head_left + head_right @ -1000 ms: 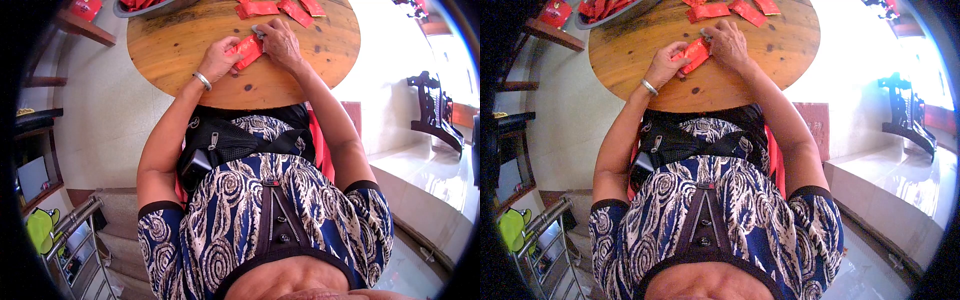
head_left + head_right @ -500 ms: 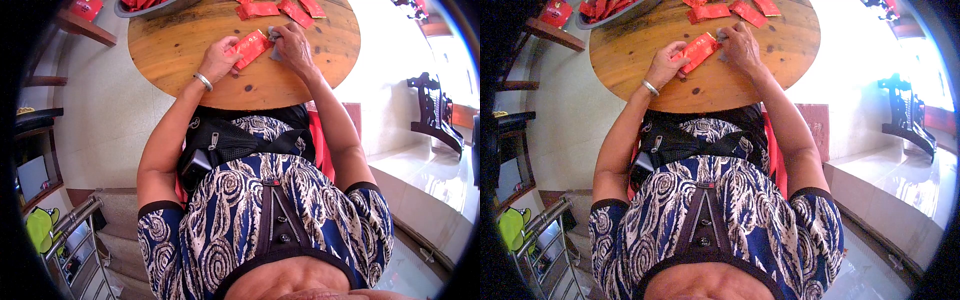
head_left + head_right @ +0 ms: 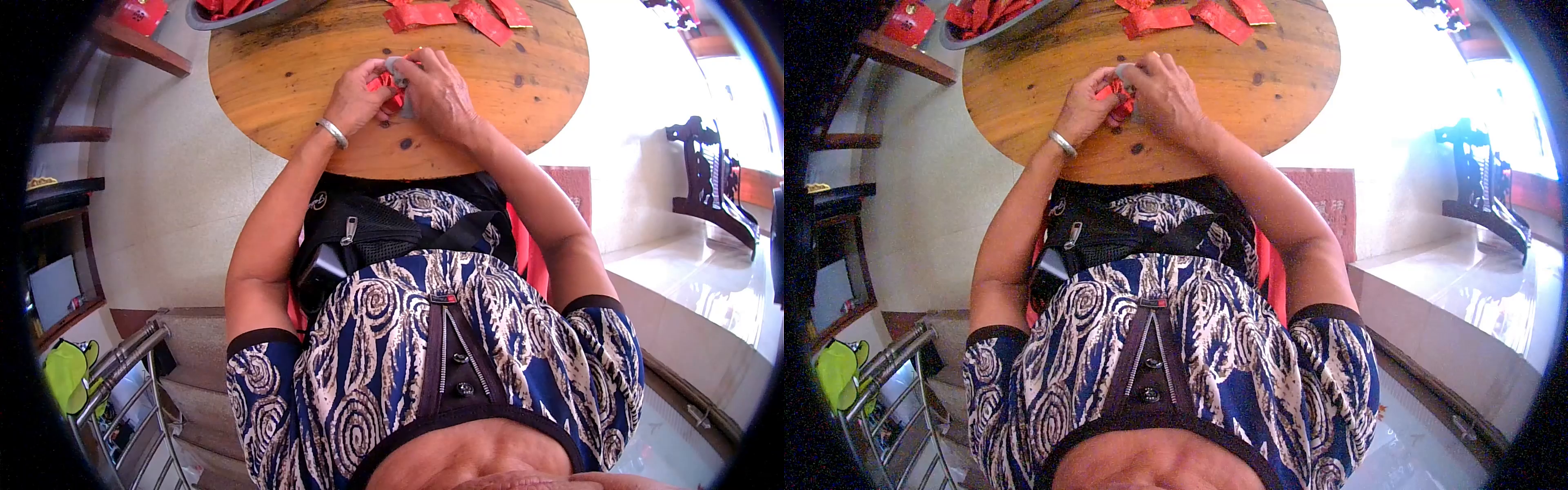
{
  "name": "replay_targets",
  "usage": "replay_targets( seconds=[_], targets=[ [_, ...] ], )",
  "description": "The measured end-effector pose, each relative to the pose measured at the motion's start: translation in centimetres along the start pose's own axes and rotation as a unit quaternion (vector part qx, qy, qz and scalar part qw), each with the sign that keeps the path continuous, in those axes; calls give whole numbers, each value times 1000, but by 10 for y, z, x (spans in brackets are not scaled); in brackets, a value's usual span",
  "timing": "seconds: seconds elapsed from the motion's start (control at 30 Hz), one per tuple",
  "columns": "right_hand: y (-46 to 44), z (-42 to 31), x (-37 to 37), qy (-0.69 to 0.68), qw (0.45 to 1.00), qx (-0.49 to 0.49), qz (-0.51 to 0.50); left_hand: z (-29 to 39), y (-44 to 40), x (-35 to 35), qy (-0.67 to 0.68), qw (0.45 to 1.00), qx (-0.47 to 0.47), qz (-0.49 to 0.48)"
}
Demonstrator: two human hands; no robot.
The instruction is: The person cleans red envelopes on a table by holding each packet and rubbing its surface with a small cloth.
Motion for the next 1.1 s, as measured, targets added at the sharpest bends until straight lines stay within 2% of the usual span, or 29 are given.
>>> replay_targets(
  seconds=[0.1,0.23,0.8,0.9,1.03,1.1],
  targets=[
    [1,9,-4,22,999,-32,29,-4,-2,0,-14,1000,-6,10],
    [4,20,-9,19,999,-30,41,-7,-5,1,-6,1000,10,12],
    [14,58,-1,96,987,-129,-11,-7,-3,1,4,1000,12,15],
    [16,62,3,48,987,-151,22,-7,-3,1,-4,1000,4,17],
    [6,45,8,1,993,-108,46,-8,-5,2,-3,1000,12,10],
    [-1,26,8,-60,997,-40,24,-7,-4,1,-3,1000,16,9]
  ],
)
Point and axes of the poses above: each hand's wrist, its own y-axis away from the middle knuckle, its own x-axis out of the back of the hand, z = x × y, the point moved 1 cm from there along -y, towards the middle knuckle, and after that the axes turned 9 degrees about x, right-handed, at the moved point
